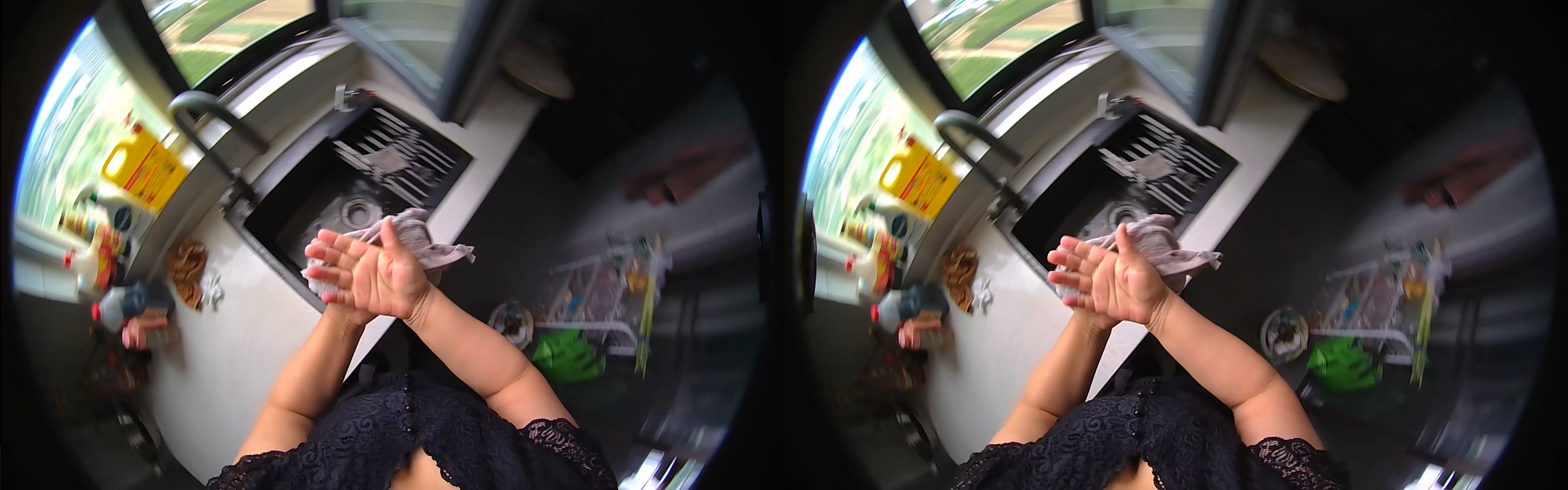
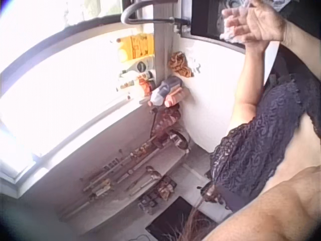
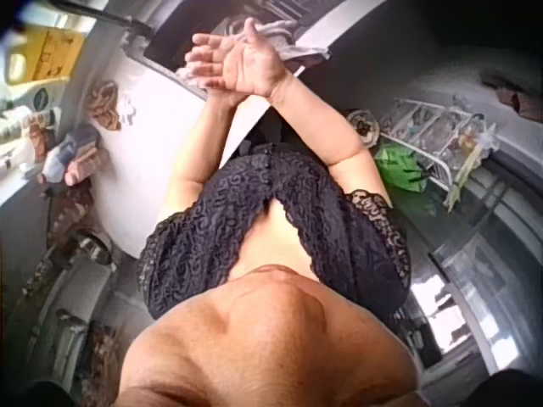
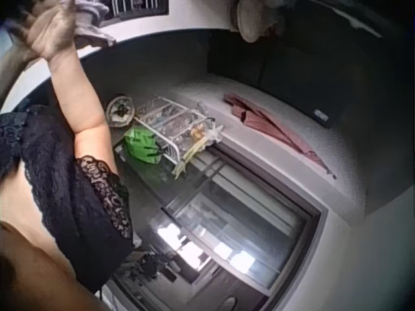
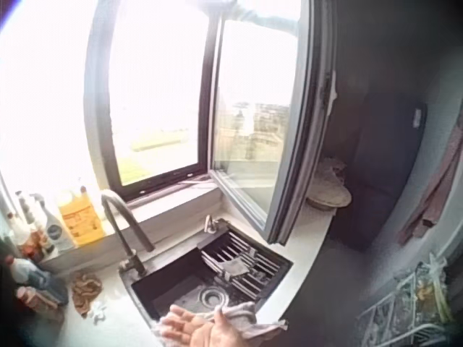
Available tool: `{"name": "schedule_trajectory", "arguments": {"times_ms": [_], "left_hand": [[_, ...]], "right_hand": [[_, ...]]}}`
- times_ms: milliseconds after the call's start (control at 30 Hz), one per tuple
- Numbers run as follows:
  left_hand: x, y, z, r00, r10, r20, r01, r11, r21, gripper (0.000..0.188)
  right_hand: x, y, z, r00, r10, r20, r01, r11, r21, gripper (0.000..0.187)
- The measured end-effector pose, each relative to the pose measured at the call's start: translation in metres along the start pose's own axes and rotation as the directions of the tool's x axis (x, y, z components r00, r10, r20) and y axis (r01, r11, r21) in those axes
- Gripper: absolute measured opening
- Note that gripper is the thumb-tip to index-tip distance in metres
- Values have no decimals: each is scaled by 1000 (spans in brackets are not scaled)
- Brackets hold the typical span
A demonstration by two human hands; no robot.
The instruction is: The person wipes a white plastic stand with a cloth, then washes the cloth in the kitchen sink. They return to the living area, move a box of snacks, and wipe the top and sides of a portable air cooler. The person opens the cooler to reveal ice packs, then closes it and continues wiping.
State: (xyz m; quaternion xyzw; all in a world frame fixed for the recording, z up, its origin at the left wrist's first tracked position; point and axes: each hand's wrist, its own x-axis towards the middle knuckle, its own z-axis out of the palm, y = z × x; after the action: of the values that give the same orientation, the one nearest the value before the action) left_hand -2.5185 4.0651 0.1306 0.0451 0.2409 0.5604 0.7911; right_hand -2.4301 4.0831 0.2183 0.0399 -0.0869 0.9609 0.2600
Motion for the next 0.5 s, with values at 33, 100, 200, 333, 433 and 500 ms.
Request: {"name": "schedule_trajectory", "arguments": {"times_ms": [33, 100, 200, 333, 433, 500], "left_hand": [[-4, -12, 11, 997, -66, 40, 66, 998, -2, 54], [-14, -36, 29, 980, -171, 100, 170, 985, 21, 56], [-42, -79, 55, 946, -276, 167, 265, 960, 86, 60], [-77, -140, 133, 883, -255, 393, -46, 788, 615, 65], [-94, -210, 140, 747, -410, 523, -586, -35, 810, 55], [-140, -290, 155, 435, -530, 728, -888, -115, 446, 55]], "right_hand": [[-24, 3, 1, 997, -13, 70, 11, 1000, 28, 82], [-73, 7, 9, 993, -95, 63, 98, 994, -44, 77], [-148, 18, 17, 964, -258, 67, 265, 953, -147, 74], [-292, 47, 2, 641, -717, -273, 446, 638, -627, 62], [-350, 98, 22, 325, -922, -209, 577, 369, -729, 90], [-379, 135, 12, -5, -1000, -24, 570, 17, -821, 98]]}}
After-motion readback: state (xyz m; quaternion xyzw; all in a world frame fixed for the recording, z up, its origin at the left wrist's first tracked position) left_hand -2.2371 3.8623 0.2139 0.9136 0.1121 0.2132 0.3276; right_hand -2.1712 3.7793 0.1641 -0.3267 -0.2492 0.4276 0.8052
